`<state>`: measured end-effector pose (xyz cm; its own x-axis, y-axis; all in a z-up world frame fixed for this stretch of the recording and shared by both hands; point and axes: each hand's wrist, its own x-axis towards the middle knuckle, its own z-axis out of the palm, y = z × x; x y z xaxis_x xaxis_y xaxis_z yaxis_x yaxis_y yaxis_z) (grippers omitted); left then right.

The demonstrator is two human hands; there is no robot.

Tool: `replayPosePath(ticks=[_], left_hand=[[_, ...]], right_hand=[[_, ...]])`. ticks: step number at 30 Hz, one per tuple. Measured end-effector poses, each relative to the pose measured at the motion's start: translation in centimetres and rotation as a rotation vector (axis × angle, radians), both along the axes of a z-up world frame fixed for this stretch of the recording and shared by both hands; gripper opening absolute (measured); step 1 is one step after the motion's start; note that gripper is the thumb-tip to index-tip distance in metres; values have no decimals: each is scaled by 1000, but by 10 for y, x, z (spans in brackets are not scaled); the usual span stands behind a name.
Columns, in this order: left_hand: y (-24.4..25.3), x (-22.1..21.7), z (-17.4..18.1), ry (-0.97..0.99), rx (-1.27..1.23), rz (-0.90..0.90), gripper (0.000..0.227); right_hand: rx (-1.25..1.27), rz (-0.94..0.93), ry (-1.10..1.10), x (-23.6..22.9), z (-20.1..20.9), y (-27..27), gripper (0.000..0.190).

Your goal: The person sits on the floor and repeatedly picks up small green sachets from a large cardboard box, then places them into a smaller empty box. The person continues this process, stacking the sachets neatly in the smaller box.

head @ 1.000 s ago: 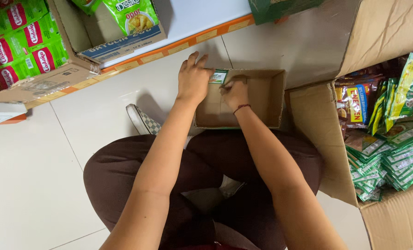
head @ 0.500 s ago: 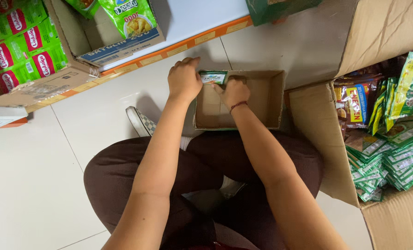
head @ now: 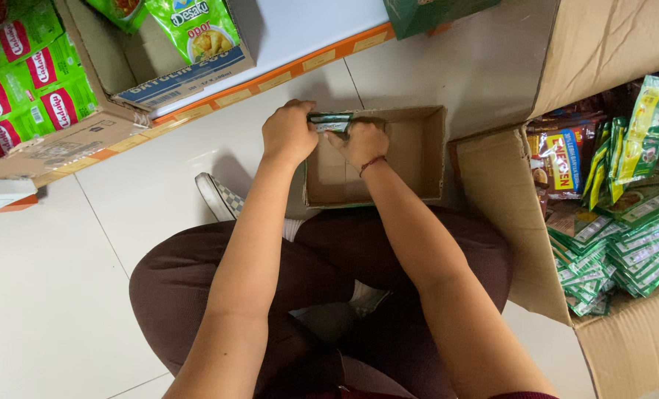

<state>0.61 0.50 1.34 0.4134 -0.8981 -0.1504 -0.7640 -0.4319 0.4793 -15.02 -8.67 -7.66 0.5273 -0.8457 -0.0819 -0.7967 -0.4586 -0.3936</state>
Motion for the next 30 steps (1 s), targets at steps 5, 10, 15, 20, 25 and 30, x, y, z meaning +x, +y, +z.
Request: replayPosePath(ticks=[5,10,15,20,25,30], left_hand=[[1,-6,7,-41,-73,-67,36],[-4,-2,-19,-159,-113,-125,21],[-7,0,-15,-165,-84,-89,27],[-5,3,-13,-199,-129,-142,41],[-4,4,-12,-194,-280,-147,40],[1,-9,10,-255,-342,-155,40]], right_hand=[[94,-3,20,-2,25,-2,68],[184,4,36,-5,61,-1,68],[183,67,195,-25,65,-9,61],[132,-18,172,-79,128,0,54],[143,-266,-97,-184,247,40,34],[-219,-837,-135,-332,233,38,22]])
